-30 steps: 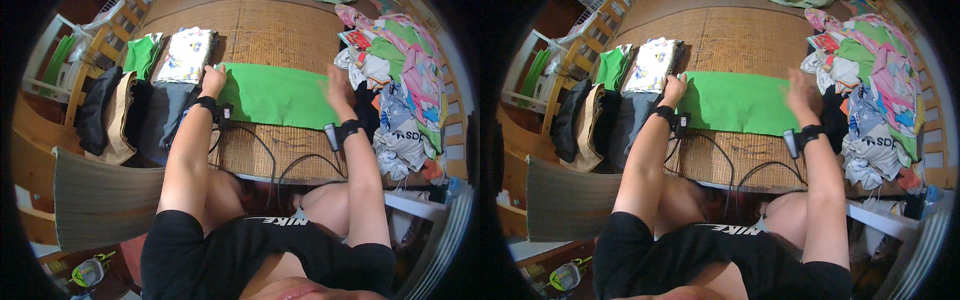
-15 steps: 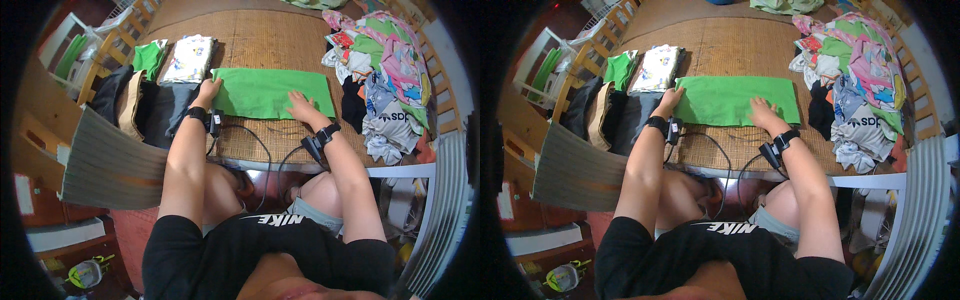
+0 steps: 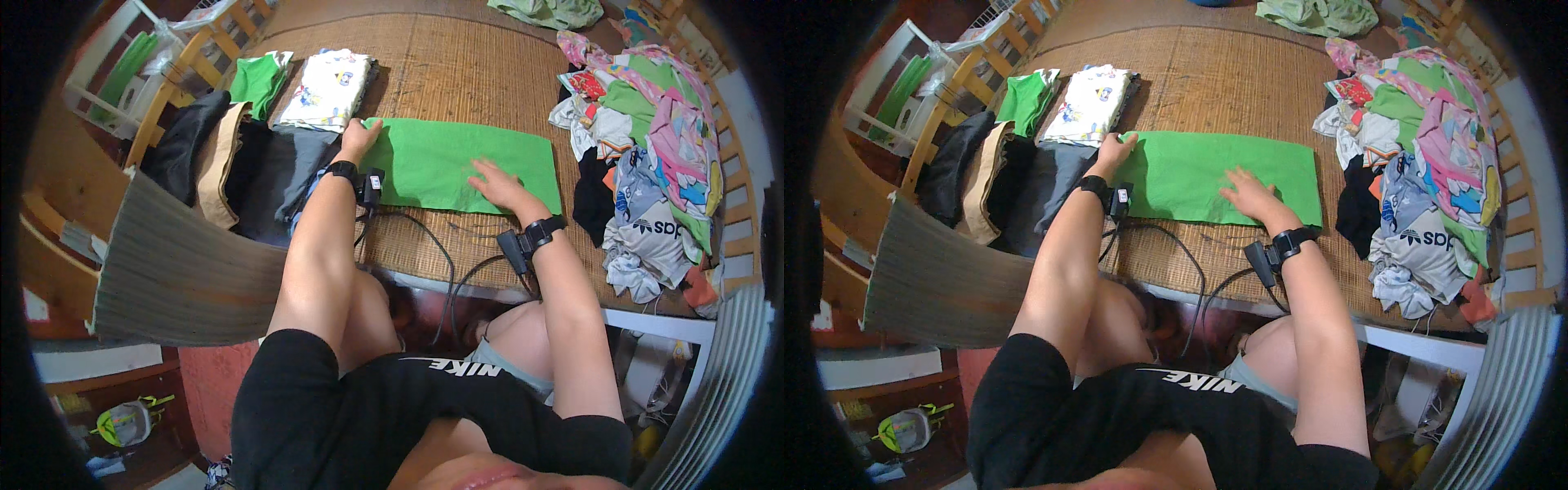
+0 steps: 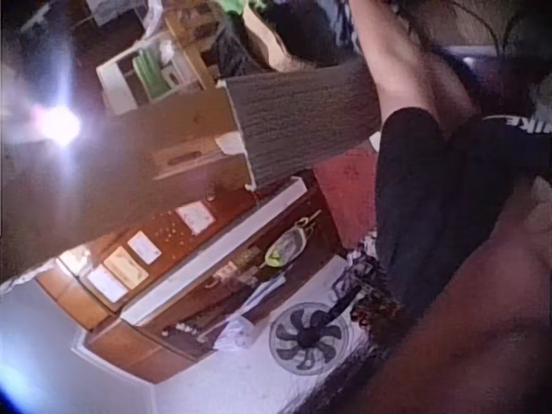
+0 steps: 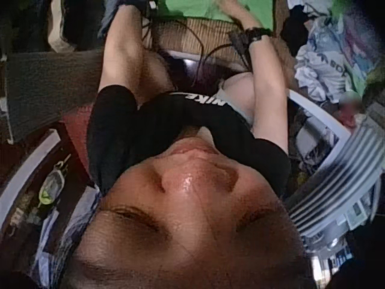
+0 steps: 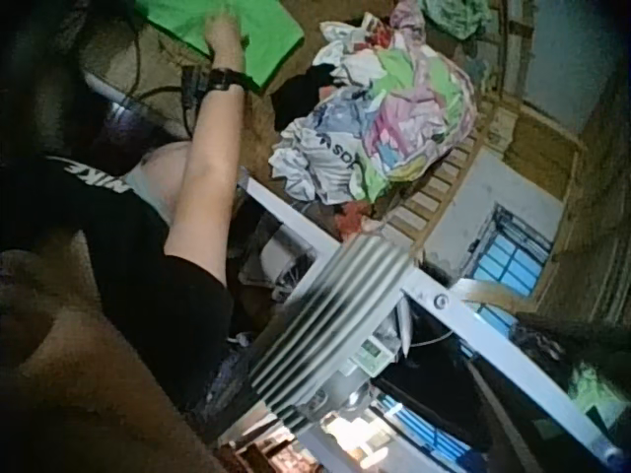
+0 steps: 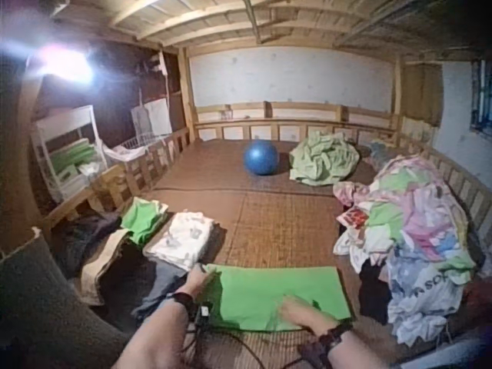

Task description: The person folds several pieces of clothing, including a tan shirt, black shorts, a patterned white garment, and a green shirt, by laying them flat on a bed, smoothing them, and folding the sleeves and sides inward.

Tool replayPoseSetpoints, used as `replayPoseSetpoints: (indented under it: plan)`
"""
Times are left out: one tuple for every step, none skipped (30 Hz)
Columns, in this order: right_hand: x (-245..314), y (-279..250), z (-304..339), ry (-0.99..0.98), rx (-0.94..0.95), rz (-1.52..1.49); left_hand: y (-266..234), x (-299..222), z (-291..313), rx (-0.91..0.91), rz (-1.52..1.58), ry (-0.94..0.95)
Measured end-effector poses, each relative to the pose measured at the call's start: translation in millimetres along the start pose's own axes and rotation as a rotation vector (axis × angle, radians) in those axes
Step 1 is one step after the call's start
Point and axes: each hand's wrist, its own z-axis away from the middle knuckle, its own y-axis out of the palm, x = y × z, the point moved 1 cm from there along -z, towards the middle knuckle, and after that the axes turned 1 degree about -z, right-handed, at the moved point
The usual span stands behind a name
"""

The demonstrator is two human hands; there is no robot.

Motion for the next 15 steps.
replayPoseSetpoints:
  plan:
    - [-6,-3,-2,-0.007,-0.092,-0.033,1,-2,-3,0.043,-0.094,-0.006]
    - [-12,-2,1,-0.002,-0.085,-0.036,4,2,-5,0.051,-0.095,-0.008]
    - [-17,0,5,0.004,-0.117,0.055,3,10,-7,0.043,-0.100,-0.058]
    - [-19,2,7,0.007,-0.148,0.146,0,18,-8,0.033,-0.106,-0.110]
    - [-20,4,9,0.015,-0.140,0.142,-1,22,-7,0.087,-0.069,-0.129]
    - [-19,5,10,0.017,-0.205,0.175,-7,15,-4,0.142,-0.033,-0.144]
    - [-17,8,10,0.017,-0.268,0.210,-9,10,4,0.235,0.166,-0.289]
    - [-20,11,3,0.035,-0.263,0.200,-16,-7,20,0.336,0.362,-0.429]
    - [-20,13,-10,-0.049,-0.303,0.069,-31,-25,33,0.452,0.191,-0.373]
    - [-10,18,-20,-0.156,-0.344,-0.063,-44,-26,37,0.521,0.015,-0.290]
    - [-1,27,-25,-0.151,-0.349,-0.071,-54,-36,47,0.609,-0.010,-0.223]
    - [9,33,-28,-0.233,-0.330,-0.158,-62,-47,59,0.695,-0.032,-0.151]
    - [14,36,-28,-0.314,-0.313,-0.245,-62,-56,66,0.642,0.153,-0.188]
    - [23,28,-26,-0.322,-0.320,-0.248,-67,-62,67,0.632,0.149,-0.184]
    - [31,15,-21,-0.268,-0.285,-0.557,-71,-69,66,0.610,0.399,-0.123]
